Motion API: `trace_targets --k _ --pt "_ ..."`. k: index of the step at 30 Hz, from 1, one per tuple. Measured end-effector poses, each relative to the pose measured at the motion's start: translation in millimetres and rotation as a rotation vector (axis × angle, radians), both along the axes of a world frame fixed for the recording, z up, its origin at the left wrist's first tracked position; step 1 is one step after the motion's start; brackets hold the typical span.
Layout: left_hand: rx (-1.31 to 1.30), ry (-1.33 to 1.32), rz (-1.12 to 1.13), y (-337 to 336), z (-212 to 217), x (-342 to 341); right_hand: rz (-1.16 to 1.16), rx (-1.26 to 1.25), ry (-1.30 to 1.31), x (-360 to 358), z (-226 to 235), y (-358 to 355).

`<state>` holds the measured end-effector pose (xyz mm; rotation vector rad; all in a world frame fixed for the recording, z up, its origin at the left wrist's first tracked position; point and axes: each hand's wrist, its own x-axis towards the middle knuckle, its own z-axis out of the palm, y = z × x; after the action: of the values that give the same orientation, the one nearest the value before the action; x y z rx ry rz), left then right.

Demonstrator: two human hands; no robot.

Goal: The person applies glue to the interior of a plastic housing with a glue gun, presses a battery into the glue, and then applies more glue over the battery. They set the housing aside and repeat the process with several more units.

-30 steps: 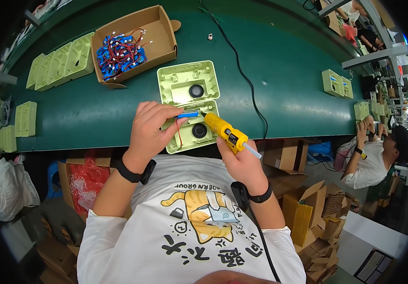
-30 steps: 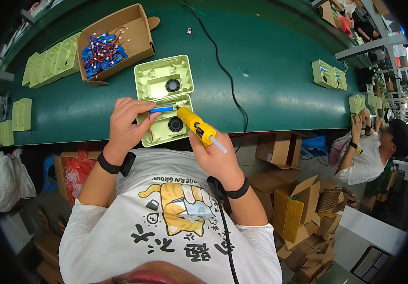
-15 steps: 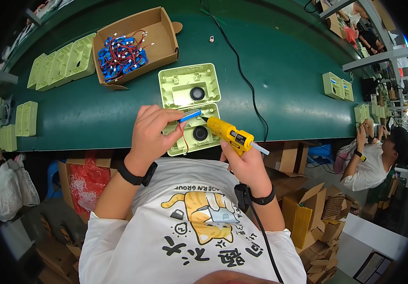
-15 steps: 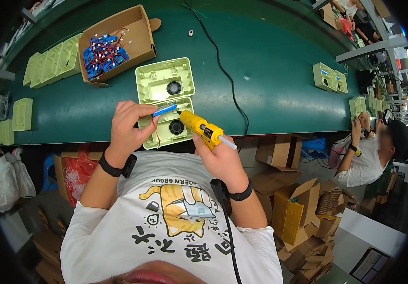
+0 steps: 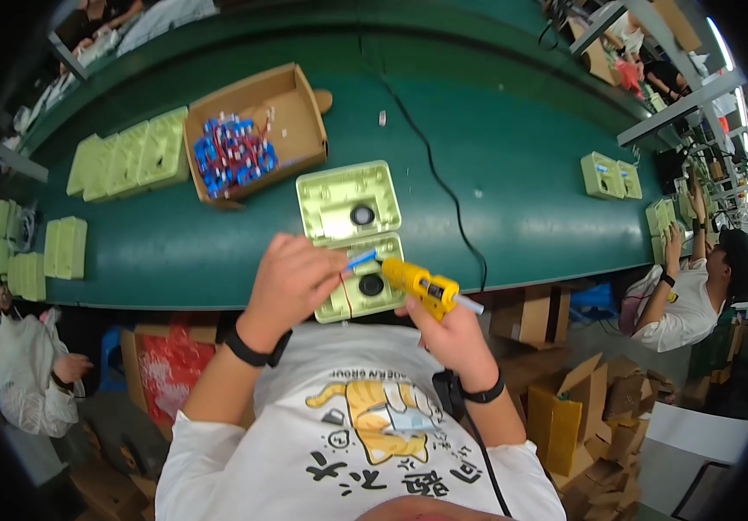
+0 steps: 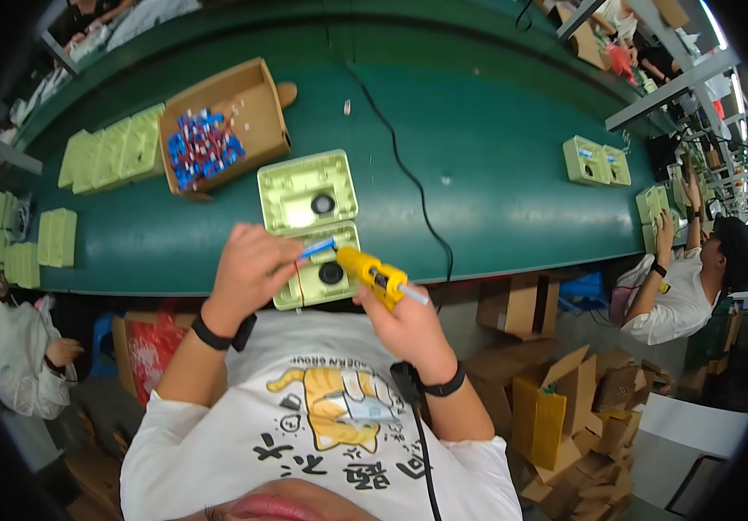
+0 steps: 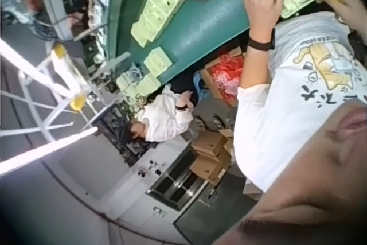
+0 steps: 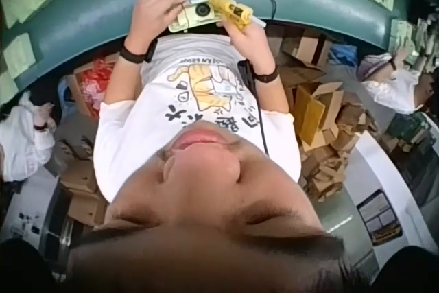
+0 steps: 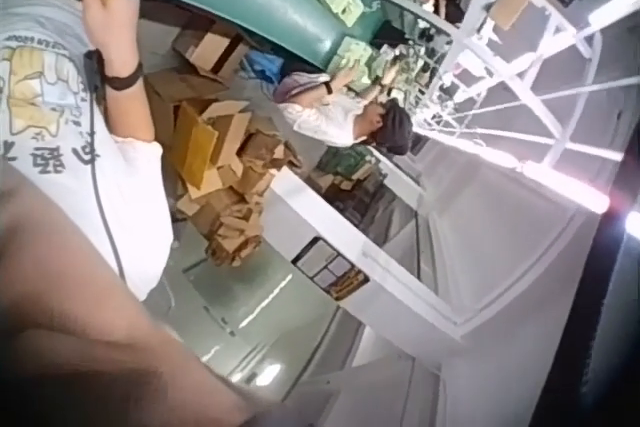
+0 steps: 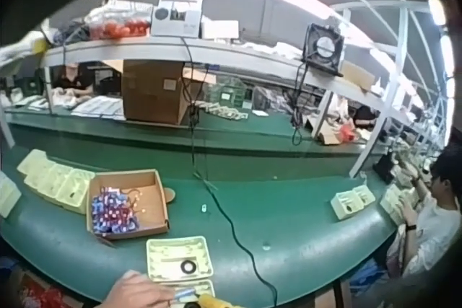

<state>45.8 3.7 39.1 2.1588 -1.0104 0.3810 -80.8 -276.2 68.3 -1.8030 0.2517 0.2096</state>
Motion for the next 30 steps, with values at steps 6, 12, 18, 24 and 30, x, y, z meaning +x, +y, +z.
trace_targets --k 6,12,18,24,30 --pt "0.041 0.041 -0.029 0 14 -1 -0.04 0.074 0.002 -2 -12 0" --pt "0.057 0.053 -0.038 0 13 0 -0.021 0.019 0.053 -9 -17 -4" --pt "0.228 0.012 0.004 -2 23 -2 0.026 -0.054 -0.077 -14 -20 -6" --pt "0.381 -0.031 -0.066 4 42 7 -0.01 -0.081 -0.219 -11 -13 2" --pt "0.411 -0.079 -0.189 20 30 16 -0.012 -0.224 -0.246 -17 -17 9"
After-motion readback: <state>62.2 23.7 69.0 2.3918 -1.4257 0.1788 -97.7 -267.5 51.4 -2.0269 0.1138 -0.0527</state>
